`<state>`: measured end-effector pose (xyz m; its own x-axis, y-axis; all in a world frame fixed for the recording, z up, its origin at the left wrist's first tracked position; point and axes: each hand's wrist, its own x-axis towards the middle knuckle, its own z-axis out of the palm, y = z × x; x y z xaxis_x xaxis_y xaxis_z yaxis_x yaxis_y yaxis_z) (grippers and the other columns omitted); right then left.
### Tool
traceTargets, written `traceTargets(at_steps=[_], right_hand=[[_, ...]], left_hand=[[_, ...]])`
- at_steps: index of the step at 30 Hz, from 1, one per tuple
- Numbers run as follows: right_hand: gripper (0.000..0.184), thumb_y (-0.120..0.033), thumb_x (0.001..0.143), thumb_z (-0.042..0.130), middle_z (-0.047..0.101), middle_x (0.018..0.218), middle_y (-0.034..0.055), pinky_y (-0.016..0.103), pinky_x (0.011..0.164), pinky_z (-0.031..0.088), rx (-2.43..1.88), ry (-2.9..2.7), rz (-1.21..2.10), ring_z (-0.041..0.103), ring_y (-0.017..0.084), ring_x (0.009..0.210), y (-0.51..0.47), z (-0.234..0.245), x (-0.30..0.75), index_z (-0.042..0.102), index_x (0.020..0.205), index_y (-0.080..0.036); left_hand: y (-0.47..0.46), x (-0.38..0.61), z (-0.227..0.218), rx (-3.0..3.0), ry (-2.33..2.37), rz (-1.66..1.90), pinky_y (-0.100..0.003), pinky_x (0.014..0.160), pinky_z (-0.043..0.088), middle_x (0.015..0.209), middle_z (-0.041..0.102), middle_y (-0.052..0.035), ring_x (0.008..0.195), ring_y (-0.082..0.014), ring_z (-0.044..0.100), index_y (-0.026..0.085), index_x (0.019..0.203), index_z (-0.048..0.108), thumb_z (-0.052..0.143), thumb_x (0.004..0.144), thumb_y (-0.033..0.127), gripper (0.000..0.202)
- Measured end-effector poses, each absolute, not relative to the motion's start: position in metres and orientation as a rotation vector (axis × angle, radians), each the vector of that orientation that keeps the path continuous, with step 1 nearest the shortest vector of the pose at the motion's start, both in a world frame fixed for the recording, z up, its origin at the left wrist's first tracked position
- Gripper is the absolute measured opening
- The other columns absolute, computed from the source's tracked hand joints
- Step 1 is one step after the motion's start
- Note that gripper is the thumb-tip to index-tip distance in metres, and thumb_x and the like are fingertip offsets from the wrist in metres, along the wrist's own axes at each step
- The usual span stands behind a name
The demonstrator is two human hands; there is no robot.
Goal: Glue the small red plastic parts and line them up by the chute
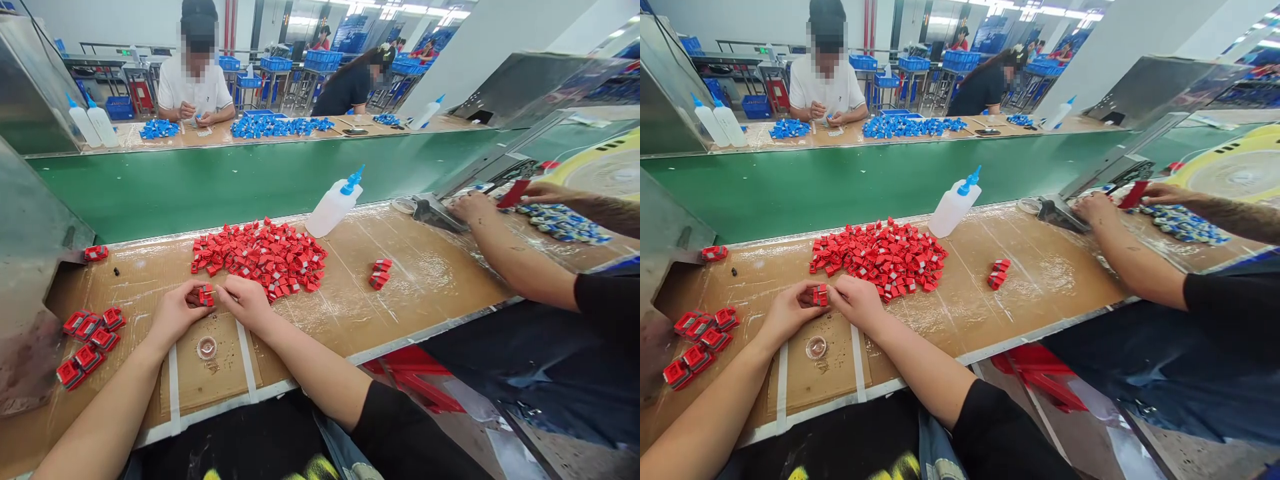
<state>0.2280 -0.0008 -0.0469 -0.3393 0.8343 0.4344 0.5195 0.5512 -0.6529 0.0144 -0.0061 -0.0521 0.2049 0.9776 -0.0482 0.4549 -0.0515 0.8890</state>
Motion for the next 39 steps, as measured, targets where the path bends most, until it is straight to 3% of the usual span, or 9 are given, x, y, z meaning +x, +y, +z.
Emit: traceTargets(at_steps=[9,39], right_hand=[[0.043,-0.035,0.103,0.050,0.041,0.066,-0.0033,0.027,0.063,0.025,-1.091,-2.036,0.612,0.037,0.010,0.063,-0.0003,-0.0481,0.2278,0.033,0.066,-0.020],[0.045,-0.037,0.103,0.050,0.038,0.064,-0.0042,0.027,0.062,0.026,-1.039,-1.954,0.747,0.036,0.010,0.062,0.0015,-0.0451,0.2292,0.032,0.065,-0.020]], left_hand=[[-0.0069,0.0143,-0.0525,1.661,1.374,0.794,-0.036,0.082,0.059,0.099,0.079,-0.0037,0.088,-0.0247,0.076,0.026,0.116,0.072,0.089,0.072,0.041,0.049],[-0.0078,0.0162,-0.0483,1.726,1.413,0.750,-0.035,0.081,0.058,0.097,0.079,-0.0023,0.088,-0.0248,0.075,0.027,0.116,0.071,0.085,0.074,0.035,0.044]])
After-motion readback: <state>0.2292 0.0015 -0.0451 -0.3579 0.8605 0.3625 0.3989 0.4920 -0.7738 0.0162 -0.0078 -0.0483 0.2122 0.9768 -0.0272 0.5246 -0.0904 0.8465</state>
